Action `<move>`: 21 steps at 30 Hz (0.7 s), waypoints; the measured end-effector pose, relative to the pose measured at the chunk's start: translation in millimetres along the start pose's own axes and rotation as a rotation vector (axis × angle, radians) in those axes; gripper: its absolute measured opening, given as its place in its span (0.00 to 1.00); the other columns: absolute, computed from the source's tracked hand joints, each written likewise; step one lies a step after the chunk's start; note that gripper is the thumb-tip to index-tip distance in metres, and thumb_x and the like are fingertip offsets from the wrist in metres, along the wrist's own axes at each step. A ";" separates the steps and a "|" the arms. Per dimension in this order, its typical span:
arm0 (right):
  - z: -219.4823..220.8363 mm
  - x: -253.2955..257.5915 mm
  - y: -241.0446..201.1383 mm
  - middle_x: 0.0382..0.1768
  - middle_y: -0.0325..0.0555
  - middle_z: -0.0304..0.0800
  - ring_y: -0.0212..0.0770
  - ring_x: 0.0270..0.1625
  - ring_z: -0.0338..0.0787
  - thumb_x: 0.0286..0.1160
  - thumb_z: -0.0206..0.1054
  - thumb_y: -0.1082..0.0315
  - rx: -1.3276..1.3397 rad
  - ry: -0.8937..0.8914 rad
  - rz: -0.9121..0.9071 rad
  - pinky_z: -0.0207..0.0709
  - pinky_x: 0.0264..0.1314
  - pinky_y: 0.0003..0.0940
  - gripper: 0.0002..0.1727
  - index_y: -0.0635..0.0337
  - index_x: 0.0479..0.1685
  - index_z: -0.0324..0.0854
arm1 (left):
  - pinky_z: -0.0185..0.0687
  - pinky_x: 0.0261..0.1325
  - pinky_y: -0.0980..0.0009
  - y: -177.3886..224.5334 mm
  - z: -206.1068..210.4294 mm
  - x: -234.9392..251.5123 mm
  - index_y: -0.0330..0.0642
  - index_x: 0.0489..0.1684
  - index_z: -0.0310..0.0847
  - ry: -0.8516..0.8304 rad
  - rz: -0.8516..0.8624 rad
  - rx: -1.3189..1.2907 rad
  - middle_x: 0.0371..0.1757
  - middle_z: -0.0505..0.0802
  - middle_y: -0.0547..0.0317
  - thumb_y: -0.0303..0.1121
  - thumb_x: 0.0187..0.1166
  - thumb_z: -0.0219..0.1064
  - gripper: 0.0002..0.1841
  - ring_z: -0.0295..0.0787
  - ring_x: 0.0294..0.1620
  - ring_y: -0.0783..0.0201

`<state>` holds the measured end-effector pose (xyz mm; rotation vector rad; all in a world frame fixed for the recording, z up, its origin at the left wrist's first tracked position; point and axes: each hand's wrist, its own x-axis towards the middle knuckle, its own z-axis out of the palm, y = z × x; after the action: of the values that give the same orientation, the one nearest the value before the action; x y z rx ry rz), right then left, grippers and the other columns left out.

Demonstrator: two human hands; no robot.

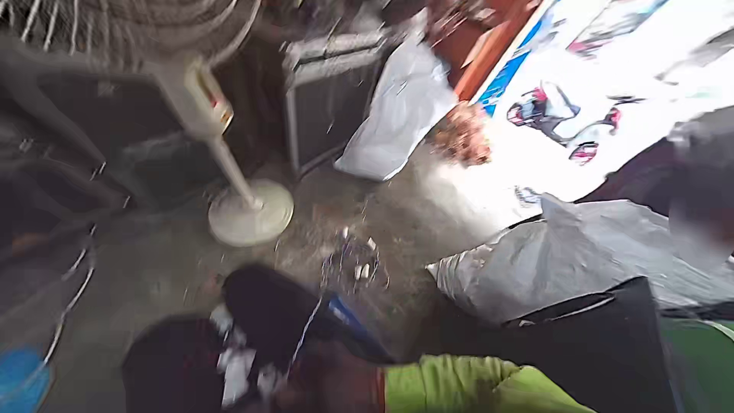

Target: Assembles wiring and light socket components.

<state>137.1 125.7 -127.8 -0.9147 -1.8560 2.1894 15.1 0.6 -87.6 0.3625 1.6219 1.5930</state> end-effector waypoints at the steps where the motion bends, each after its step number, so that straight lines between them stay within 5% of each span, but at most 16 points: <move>1: -10.3 -3.1 -2.3 0.38 0.44 0.94 0.31 0.42 0.91 0.73 0.75 0.69 -0.129 -0.084 0.017 0.87 0.50 0.33 0.11 0.67 0.48 0.88 | 0.89 0.51 0.75 -20.1 -14.5 -8.5 0.39 0.42 0.92 -0.019 0.071 -0.027 0.40 0.97 0.68 0.20 0.76 0.68 0.07 0.92 0.42 0.75; 2: -20.2 -4.7 1.2 0.40 0.43 0.95 0.32 0.43 0.92 0.74 0.75 0.67 -0.239 -0.183 0.018 0.88 0.51 0.34 0.11 0.64 0.49 0.90 | 0.91 0.49 0.74 -34.2 -22.9 -18.6 0.45 0.44 0.94 -0.003 0.119 -0.021 0.41 0.97 0.71 0.24 0.77 0.70 0.08 0.93 0.42 0.76; 4: -26.9 -7.0 5.4 0.37 0.45 0.95 0.33 0.38 0.92 0.72 0.74 0.67 -0.433 -0.252 -0.111 0.88 0.46 0.35 0.11 0.65 0.48 0.90 | 0.93 0.50 0.68 -40.5 -30.1 -26.6 0.40 0.45 0.92 0.053 0.113 0.004 0.42 0.97 0.64 0.27 0.78 0.71 0.06 0.94 0.43 0.70; 7: -33.9 -2.3 -0.8 0.30 0.43 0.91 0.27 0.28 0.85 0.76 0.68 0.66 -0.697 -0.039 -0.572 0.82 0.32 0.23 0.10 0.61 0.49 0.89 | 0.94 0.49 0.66 -35.9 -28.1 -18.3 0.35 0.44 0.92 0.044 0.061 -0.054 0.38 0.97 0.59 0.26 0.78 0.71 0.06 0.95 0.39 0.67; 10: -39.2 6.0 2.9 0.47 0.51 0.88 0.40 0.48 0.88 0.80 0.67 0.66 -0.816 -0.041 -0.849 0.84 0.51 0.33 0.12 0.55 0.58 0.86 | 0.93 0.45 0.68 -34.0 -27.4 -13.6 0.33 0.45 0.91 -0.011 0.020 -0.039 0.37 0.96 0.58 0.26 0.79 0.70 0.06 0.94 0.35 0.69; 13: -35.7 15.9 3.4 0.53 0.49 0.82 0.42 0.57 0.82 0.81 0.63 0.71 -0.796 -0.164 -0.897 0.77 0.61 0.34 0.14 0.48 0.58 0.88 | 0.93 0.40 0.70 -33.5 -30.2 -8.4 0.31 0.44 0.91 -0.038 0.077 0.024 0.35 0.96 0.57 0.26 0.80 0.69 0.07 0.92 0.32 0.70; 17: -38.0 19.8 2.6 0.51 0.52 0.88 0.46 0.53 0.87 0.79 0.71 0.71 -0.793 -0.280 -0.966 0.82 0.54 0.38 0.12 0.46 0.55 0.92 | 0.85 0.33 0.79 -34.1 -30.9 -6.4 0.33 0.43 0.93 -0.055 0.148 0.148 0.33 0.96 0.61 0.26 0.79 0.70 0.06 0.87 0.28 0.78; 21: -38.0 12.6 5.0 0.48 0.48 0.89 0.44 0.53 0.87 0.74 0.76 0.69 -0.745 -0.175 -0.998 0.82 0.56 0.37 0.07 0.50 0.48 0.92 | 0.90 0.37 0.76 -38.0 -26.5 -9.4 0.32 0.45 0.91 -0.139 0.132 0.127 0.34 0.95 0.59 0.25 0.81 0.67 0.07 0.91 0.31 0.74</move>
<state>148.0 162.8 -139.3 0.2163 -2.4606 1.0071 14.8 -30.5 -123.3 0.6448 1.6238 1.5287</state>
